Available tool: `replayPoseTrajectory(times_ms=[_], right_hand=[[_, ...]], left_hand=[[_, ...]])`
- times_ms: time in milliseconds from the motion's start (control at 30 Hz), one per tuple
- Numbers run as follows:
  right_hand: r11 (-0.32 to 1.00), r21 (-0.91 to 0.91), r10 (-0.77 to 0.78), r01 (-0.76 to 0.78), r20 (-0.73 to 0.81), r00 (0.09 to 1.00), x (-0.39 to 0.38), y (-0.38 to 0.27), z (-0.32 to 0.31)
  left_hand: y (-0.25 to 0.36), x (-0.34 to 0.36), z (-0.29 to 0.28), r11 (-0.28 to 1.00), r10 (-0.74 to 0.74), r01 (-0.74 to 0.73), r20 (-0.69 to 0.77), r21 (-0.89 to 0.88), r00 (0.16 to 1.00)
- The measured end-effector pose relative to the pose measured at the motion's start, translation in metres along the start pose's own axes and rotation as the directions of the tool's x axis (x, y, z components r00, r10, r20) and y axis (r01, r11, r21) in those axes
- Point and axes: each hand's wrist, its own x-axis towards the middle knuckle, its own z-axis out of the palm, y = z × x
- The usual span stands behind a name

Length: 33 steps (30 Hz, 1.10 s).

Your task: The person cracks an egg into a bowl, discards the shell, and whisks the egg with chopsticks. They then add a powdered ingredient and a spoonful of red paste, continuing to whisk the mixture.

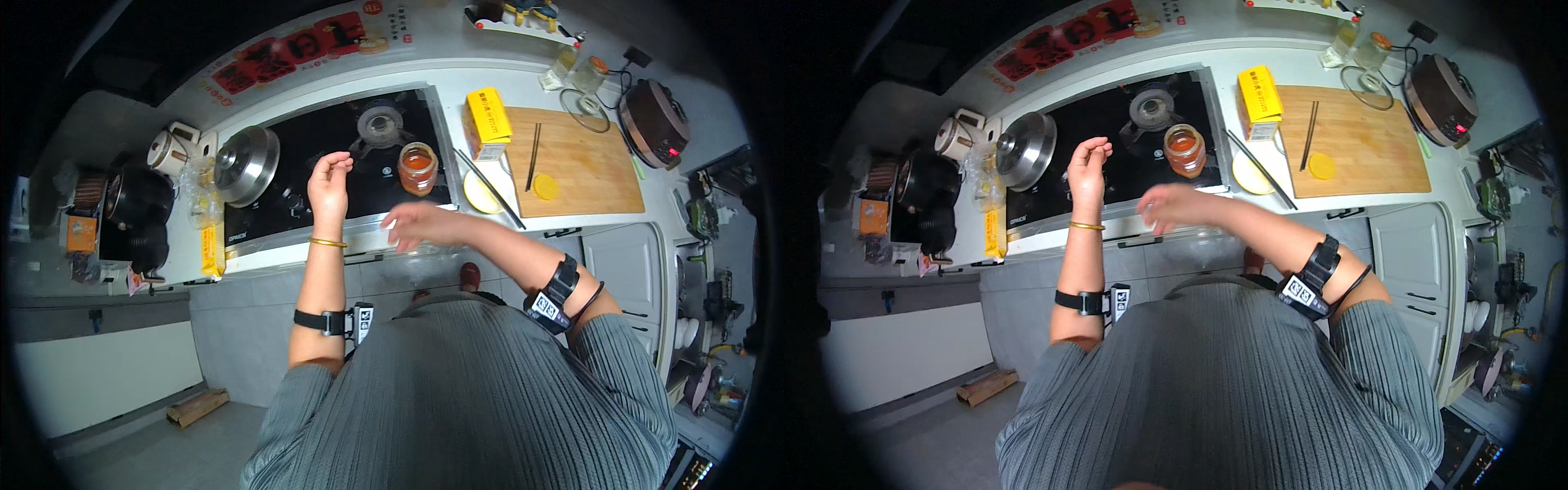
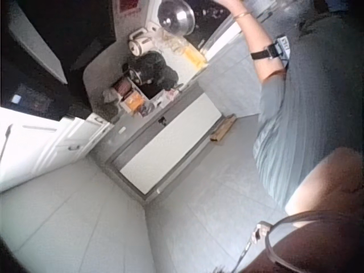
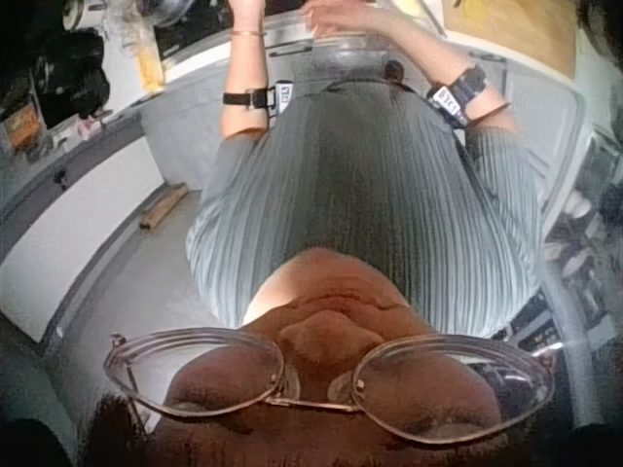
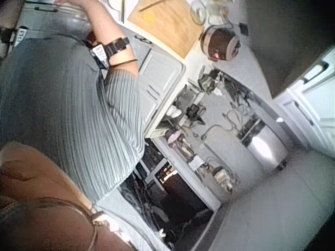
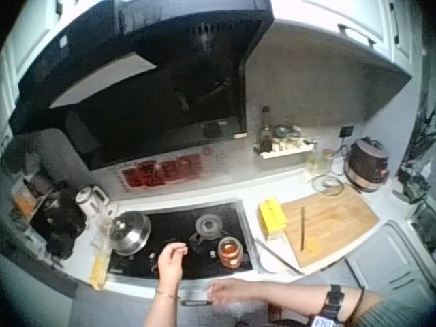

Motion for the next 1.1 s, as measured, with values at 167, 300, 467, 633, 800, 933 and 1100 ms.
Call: replayPoseTrajectory(times_ms=[167, 300, 467, 633, 800, 933, 1100], right_hand=[[0.976, -0.041, -0.205, 0.213, -0.508, 0.837, -0.021, -0.024, -0.085], [0.85, -0.517, -0.504, 0.098, -0.748, 0.432, -0.034, -0.043, -0.118], [0.553, -0.766, -0.77, -0.328, -0.62, 0.152, -0.054, -0.048, -0.131], [0.438, -0.717, -0.762, -0.543, -0.616, 0.2, -0.064, -0.034, -0.133], [0.505, -0.659, -0.738, -0.557, -0.665, 0.117, -0.076, -0.024, -0.143], [0.748, -0.611, -0.651, -0.258, -0.752, -0.107, -0.085, -0.016, -0.155], [0.353, -0.008, -0.021, 0.936, -1.0, 0.0, -0.108, 0.003, -0.163]], left_hand=[[0.029, -0.018, 0.045, 0.997, -0.053, 0.069, 0.413, -0.024, 0.909], [0.056, -0.066, 0.105, 0.99, -0.138, 0.039, 0.863, 0.136, 0.487], [0.091, -0.124, 0.16, 0.842, -0.444, 0.359, 0.895, 0.403, 0.037], [0.101, -0.15, 0.178, 0.744, -0.501, 0.556, 0.86, 0.37, 0.099], [0.085, -0.154, 0.178, 0.62, -0.495, 0.742, 0.861, 0.256, 0.116], [0.071, -0.154, 0.172, 0.617, -0.466, 0.755, 0.876, 0.221, 0.125], [0.065, -0.145, 0.158, 0.717, -0.444, 0.648, 0.885, 0.256, 0.142]])
